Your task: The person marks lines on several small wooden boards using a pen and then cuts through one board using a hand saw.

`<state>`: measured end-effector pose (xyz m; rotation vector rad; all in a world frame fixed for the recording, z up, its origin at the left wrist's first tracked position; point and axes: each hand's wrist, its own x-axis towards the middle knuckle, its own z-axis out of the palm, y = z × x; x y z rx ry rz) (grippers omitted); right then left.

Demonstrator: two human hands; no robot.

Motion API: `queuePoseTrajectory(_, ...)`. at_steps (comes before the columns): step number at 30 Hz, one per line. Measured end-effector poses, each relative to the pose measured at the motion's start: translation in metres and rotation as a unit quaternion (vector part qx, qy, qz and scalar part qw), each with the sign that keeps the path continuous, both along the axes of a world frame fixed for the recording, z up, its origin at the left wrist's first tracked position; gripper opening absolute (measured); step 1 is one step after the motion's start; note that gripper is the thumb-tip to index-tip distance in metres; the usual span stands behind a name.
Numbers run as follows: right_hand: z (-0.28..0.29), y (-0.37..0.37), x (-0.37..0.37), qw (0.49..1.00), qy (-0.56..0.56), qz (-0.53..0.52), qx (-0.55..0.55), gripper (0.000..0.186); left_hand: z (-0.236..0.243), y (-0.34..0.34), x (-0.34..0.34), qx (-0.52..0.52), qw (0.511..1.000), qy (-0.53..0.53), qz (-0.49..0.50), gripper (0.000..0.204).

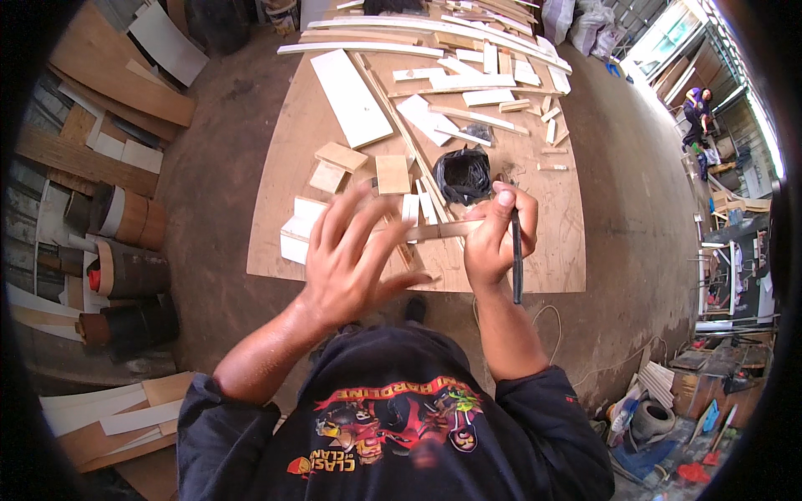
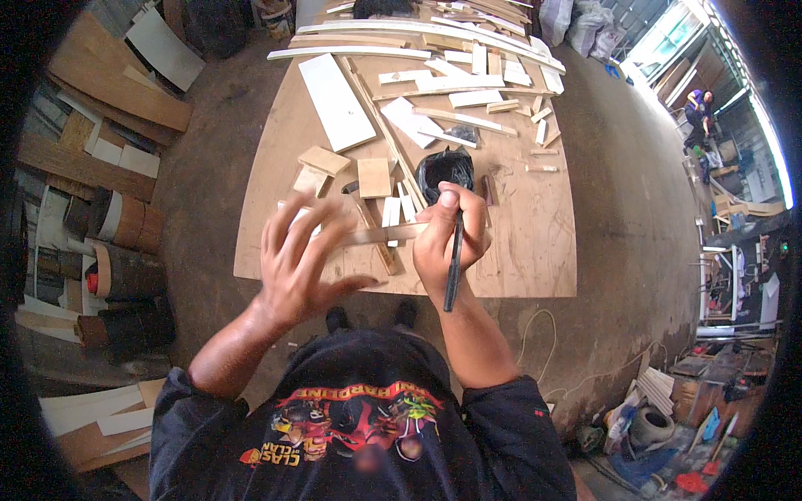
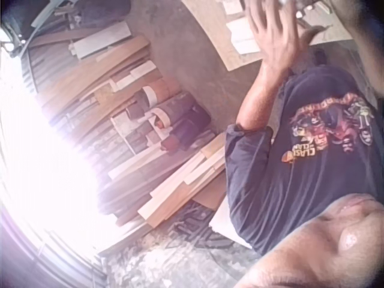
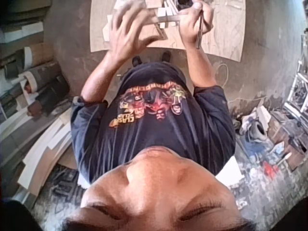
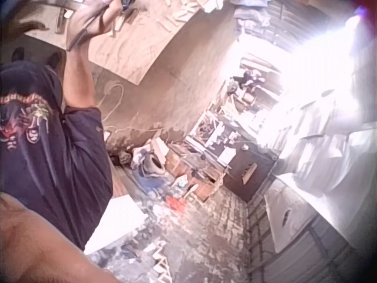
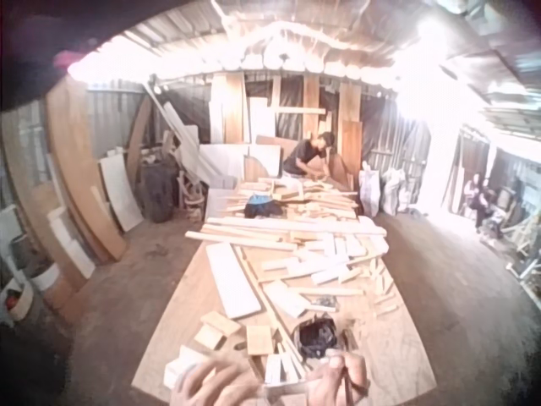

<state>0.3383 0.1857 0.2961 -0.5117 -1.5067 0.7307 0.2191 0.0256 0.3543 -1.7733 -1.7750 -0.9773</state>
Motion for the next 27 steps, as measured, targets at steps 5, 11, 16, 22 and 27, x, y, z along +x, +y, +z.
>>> queuePoseTrajectory(5, -0.005, -0.011, -0.011, 0.995, 0.006, -0.032, 0.091, 0.015, -0.089, -0.022, 0.034, -0.07, 0.73, -0.666, -0.134, 0.068)
queuePoseTrajectory(11, -0.019, -0.052, -0.01, 0.963, 0.022, 0.141, 0.23, 0.012, -0.102, 0.024, 0.048, 0.138, 0.4, -0.887, -0.182, 0.112)
queuePoseTrajectory(16, -0.01, -0.067, 0.006, 0.95, -0.014, 0.303, 0.076, 0.04, -0.085, 0.02, 0.034, 0.194, 0.34, -0.894, -0.217, 0.113)
queuePoseTrajectory(22, 0.035, -0.08, 0.01, 0.899, -0.065, 0.385, -0.2, 0.015, -0.058, 0.012, 0.027, 0.141, 0.425, -0.865, -0.229, 0.109)
queuePoseTrajectory(27, 0.026, -0.075, 0.008, 0.896, -0.108, 0.401, -0.157, 0.005, -0.049, 0.014, 0.033, 0.127, 0.415, -0.868, -0.239, 0.111)
